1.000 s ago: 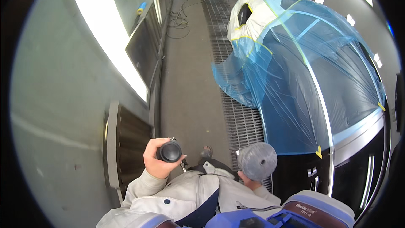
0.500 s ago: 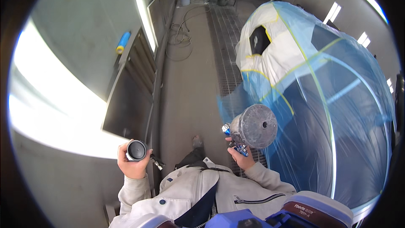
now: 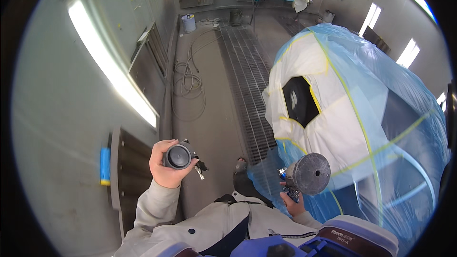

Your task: The person wipes a masked car surface with a blue cloth, then picks up a spray gun and a sponge. They walk around the car, inspect the spray gun, and apply yellow tape to secure blue masking plastic over the rear of the vehicle.

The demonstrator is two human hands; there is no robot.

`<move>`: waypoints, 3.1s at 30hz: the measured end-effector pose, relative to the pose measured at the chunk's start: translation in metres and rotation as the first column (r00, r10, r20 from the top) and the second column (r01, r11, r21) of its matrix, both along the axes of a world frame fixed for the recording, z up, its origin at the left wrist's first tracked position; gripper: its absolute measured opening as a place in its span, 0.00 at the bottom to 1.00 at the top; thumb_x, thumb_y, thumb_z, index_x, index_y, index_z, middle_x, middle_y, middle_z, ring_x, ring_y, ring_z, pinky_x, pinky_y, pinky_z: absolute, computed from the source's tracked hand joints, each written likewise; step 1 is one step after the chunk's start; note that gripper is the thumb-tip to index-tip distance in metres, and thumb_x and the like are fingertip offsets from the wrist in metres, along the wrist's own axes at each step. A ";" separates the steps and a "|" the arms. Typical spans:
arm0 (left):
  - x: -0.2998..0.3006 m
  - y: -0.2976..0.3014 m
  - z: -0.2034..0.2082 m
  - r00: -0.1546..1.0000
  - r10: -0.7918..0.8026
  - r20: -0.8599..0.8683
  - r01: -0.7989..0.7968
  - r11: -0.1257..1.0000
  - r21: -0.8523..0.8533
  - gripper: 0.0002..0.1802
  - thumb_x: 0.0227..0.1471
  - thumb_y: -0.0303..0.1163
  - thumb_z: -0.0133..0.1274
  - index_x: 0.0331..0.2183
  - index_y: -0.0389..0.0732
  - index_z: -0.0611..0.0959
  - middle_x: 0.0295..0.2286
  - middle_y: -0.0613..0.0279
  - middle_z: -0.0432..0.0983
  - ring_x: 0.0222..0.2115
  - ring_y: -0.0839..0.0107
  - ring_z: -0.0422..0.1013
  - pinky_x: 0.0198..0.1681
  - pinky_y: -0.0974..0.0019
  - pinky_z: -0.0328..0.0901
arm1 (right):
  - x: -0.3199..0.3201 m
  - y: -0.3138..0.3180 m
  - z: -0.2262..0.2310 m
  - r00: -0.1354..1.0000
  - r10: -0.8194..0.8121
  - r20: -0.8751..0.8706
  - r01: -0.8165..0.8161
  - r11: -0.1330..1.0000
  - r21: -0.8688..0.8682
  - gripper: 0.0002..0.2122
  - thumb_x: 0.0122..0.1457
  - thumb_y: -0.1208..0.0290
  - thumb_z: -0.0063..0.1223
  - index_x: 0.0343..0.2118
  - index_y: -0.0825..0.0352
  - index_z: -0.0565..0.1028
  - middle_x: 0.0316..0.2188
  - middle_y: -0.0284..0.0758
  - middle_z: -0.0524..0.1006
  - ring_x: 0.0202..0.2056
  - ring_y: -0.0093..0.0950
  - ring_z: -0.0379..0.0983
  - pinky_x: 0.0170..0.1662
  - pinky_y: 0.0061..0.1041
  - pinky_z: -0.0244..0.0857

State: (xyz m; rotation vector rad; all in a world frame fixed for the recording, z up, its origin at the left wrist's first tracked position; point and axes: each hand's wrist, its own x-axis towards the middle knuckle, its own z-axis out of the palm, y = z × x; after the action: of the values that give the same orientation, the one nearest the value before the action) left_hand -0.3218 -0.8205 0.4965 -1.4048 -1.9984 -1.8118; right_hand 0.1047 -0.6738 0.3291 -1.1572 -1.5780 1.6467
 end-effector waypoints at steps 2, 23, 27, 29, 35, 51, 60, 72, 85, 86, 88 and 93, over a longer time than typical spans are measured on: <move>-0.032 0.054 -0.009 0.996 0.060 0.064 -0.056 0.997 -0.058 0.34 0.32 0.24 0.81 0.44 0.37 0.81 0.43 0.57 0.79 0.45 0.65 0.76 0.54 0.60 0.70 | -0.039 0.061 -0.011 0.999 0.040 -0.001 -0.039 0.997 0.072 0.18 0.64 0.76 0.63 0.57 0.65 0.79 0.26 0.22 0.75 0.24 0.13 0.65 0.28 0.20 0.59; -0.498 0.485 -0.065 0.839 0.542 -0.049 -0.540 0.820 -0.191 0.31 0.29 0.30 0.83 0.37 0.38 0.83 0.34 0.62 0.80 0.36 0.64 0.76 0.44 0.60 0.72 | -0.632 0.650 0.026 0.945 0.328 0.009 -0.328 0.945 0.014 0.21 0.63 0.75 0.65 0.60 0.61 0.79 0.21 0.20 0.70 0.20 0.12 0.62 0.23 0.20 0.54; -0.613 0.618 -0.031 0.870 0.493 -0.007 -0.491 0.866 -0.092 0.30 0.32 0.28 0.82 0.38 0.37 0.82 0.34 0.64 0.80 0.35 0.72 0.75 0.44 0.66 0.71 | -0.697 0.748 0.024 0.975 0.221 -0.039 -0.221 0.975 -0.005 0.21 0.64 0.73 0.65 0.60 0.62 0.78 0.21 0.21 0.71 0.19 0.13 0.61 0.23 0.21 0.54; -0.670 0.680 -0.013 0.885 0.458 -0.082 -0.464 0.882 -0.077 0.30 0.33 0.27 0.82 0.39 0.35 0.83 0.36 0.63 0.80 0.36 0.71 0.75 0.45 0.65 0.71 | -0.720 0.790 0.022 0.982 0.183 -0.055 -0.187 0.978 -0.090 0.20 0.64 0.74 0.65 0.60 0.62 0.78 0.21 0.21 0.70 0.19 0.13 0.61 0.22 0.20 0.53; -0.838 0.875 0.011 0.934 0.355 0.049 -0.350 0.933 -0.079 0.28 0.35 0.30 0.83 0.37 0.38 0.82 0.33 0.65 0.81 0.35 0.73 0.76 0.43 0.65 0.72 | -0.809 0.932 -0.024 0.999 0.040 -0.022 -0.043 0.992 -0.122 0.21 0.64 0.76 0.64 0.60 0.61 0.77 0.22 0.20 0.69 0.18 0.13 0.61 0.21 0.20 0.53; -1.265 1.224 0.035 0.893 0.327 0.309 -0.329 0.943 -0.046 0.23 0.44 0.31 0.81 0.38 0.36 0.84 0.34 0.63 0.86 0.35 0.76 0.80 0.42 0.69 0.76 | -1.202 1.344 -0.010 0.990 0.142 0.004 -0.143 0.989 0.032 0.20 0.63 0.73 0.67 0.58 0.61 0.79 0.31 0.23 0.76 0.25 0.14 0.66 0.29 0.19 0.59; -1.639 1.395 0.059 0.837 0.512 0.191 -0.522 0.853 0.000 0.25 0.42 0.42 0.83 0.33 0.35 0.88 0.29 0.66 0.85 0.30 0.79 0.77 0.36 0.71 0.72 | -1.444 1.446 0.003 0.986 0.144 0.089 -0.164 0.938 0.306 0.21 0.64 0.76 0.64 0.60 0.61 0.77 0.26 0.23 0.74 0.21 0.15 0.64 0.25 0.20 0.58; -1.962 1.470 0.047 0.490 0.858 0.153 -0.762 0.507 -0.403 0.52 0.30 0.62 0.82 0.45 0.27 0.87 0.38 0.50 0.87 0.37 0.66 0.82 0.46 0.63 0.74 | -1.627 1.542 0.004 0.996 0.077 0.052 -0.080 0.995 0.062 0.20 0.64 0.75 0.63 0.59 0.60 0.77 0.26 0.22 0.73 0.21 0.13 0.63 0.24 0.18 0.55; -1.941 1.403 0.058 0.441 0.756 -0.484 -0.833 0.145 -0.533 0.49 0.44 0.61 0.74 0.61 0.43 0.77 0.58 0.50 0.74 0.62 0.52 0.67 0.66 0.51 0.64 | -1.835 1.733 -0.025 0.932 0.361 0.042 -0.356 0.929 -0.102 0.19 0.62 0.72 0.72 0.53 0.68 0.77 0.47 0.34 0.81 0.47 0.27 0.77 0.53 0.29 0.69; -1.938 1.393 0.063 0.427 0.732 -0.531 -0.841 0.106 -0.530 0.47 0.45 0.59 0.73 0.61 0.44 0.77 0.57 0.52 0.75 0.61 0.52 0.69 0.64 0.50 0.66 | -1.852 1.748 -0.025 0.921 0.388 0.035 -0.381 0.916 -0.124 0.19 0.62 0.71 0.72 0.53 0.68 0.77 0.47 0.33 0.81 0.46 0.27 0.77 0.52 0.28 0.69; -1.933 1.384 0.064 0.432 0.669 -0.604 -0.805 -0.015 -0.592 0.43 0.47 0.55 0.73 0.60 0.47 0.77 0.56 0.54 0.76 0.58 0.52 0.73 0.60 0.50 0.70 | -1.882 1.774 -0.025 0.874 0.485 -0.017 -0.485 0.874 -0.024 0.20 0.61 0.70 0.73 0.53 0.68 0.76 0.46 0.33 0.81 0.46 0.27 0.76 0.51 0.27 0.69; -1.936 1.402 0.047 0.330 0.763 -0.556 -0.669 -0.226 -0.708 0.27 0.53 0.50 0.68 0.52 0.51 0.85 0.45 0.55 0.85 0.48 0.53 0.81 0.53 0.51 0.74 | -1.971 1.825 -0.026 0.747 0.663 -0.050 -0.665 0.746 -0.037 0.20 0.62 0.74 0.71 0.54 0.70 0.76 0.47 0.34 0.80 0.47 0.27 0.75 0.54 0.30 0.69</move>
State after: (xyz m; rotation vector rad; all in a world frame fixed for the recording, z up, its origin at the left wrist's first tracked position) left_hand -2.2581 0.5819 0.5439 0.2727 -2.9263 -0.0396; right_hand -1.8667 1.1510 0.3036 -0.5852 -2.0881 2.1372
